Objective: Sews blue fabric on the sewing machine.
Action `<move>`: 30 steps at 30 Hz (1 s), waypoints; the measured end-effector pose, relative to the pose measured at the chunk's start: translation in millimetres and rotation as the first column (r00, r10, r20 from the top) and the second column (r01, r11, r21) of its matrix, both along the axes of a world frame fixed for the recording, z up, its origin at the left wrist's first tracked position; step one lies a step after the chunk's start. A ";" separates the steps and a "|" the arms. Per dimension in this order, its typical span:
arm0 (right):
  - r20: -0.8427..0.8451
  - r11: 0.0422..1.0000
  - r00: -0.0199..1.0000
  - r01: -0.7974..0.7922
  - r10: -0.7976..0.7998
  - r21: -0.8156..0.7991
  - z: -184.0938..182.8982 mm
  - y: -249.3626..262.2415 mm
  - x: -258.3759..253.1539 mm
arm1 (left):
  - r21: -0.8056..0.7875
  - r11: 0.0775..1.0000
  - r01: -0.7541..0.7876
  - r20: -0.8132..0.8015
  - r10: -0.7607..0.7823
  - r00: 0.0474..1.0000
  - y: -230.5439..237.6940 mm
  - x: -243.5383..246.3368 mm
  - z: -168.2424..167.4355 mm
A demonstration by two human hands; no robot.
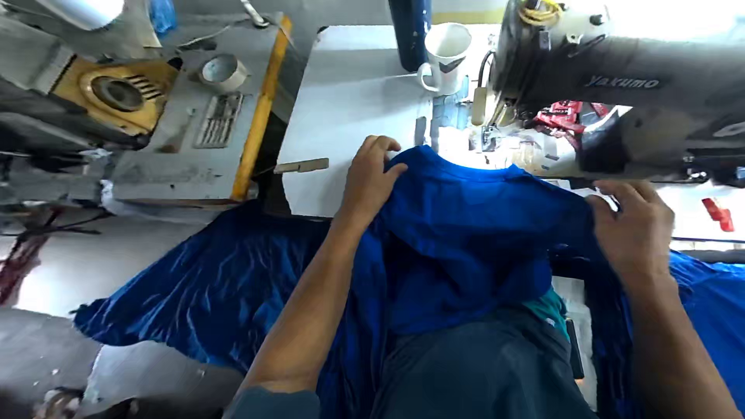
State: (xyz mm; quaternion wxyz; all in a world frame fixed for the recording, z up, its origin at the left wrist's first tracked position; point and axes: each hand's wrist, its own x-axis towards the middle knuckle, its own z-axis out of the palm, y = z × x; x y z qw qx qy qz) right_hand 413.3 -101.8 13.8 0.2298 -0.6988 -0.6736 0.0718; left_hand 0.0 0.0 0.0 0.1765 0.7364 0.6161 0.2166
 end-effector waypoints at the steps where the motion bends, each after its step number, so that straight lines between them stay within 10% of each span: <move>1: -0.023 0.997 0.999 -0.020 0.022 0.073 -4.8 0.4 -9.8 | 0.023 0.999 -0.028 0.007 0.028 1.000 -5.5 1.7 -1.9; 7: -0.103 0.977 0.986 -0.112 0.132 0.180 -32.3 28.7 -49.6 | 0.151 0.984 -0.097 -0.024 0.102 0.995 -21.3 3.0 -1.0; 16: -0.079 0.995 0.996 -0.040 0.047 0.090 -36.8 44.2 -53.2 | -0.246 0.965 -0.095 0.019 0.103 0.994 -58.5 -47.9 47.5; 25: -0.058 0.997 0.998 -0.001 0.005 0.077 -35.0 44.3 -56.6 | 0.330 0.939 -0.097 0.031 0.092 0.995 -52.7 8.3 8.3; 30: -0.107 0.995 0.994 -0.021 0.031 0.095 -34.8 43.2 -56.4 | 0.284 0.955 -0.084 -0.049 0.102 0.994 -38.2 14.2 -17.2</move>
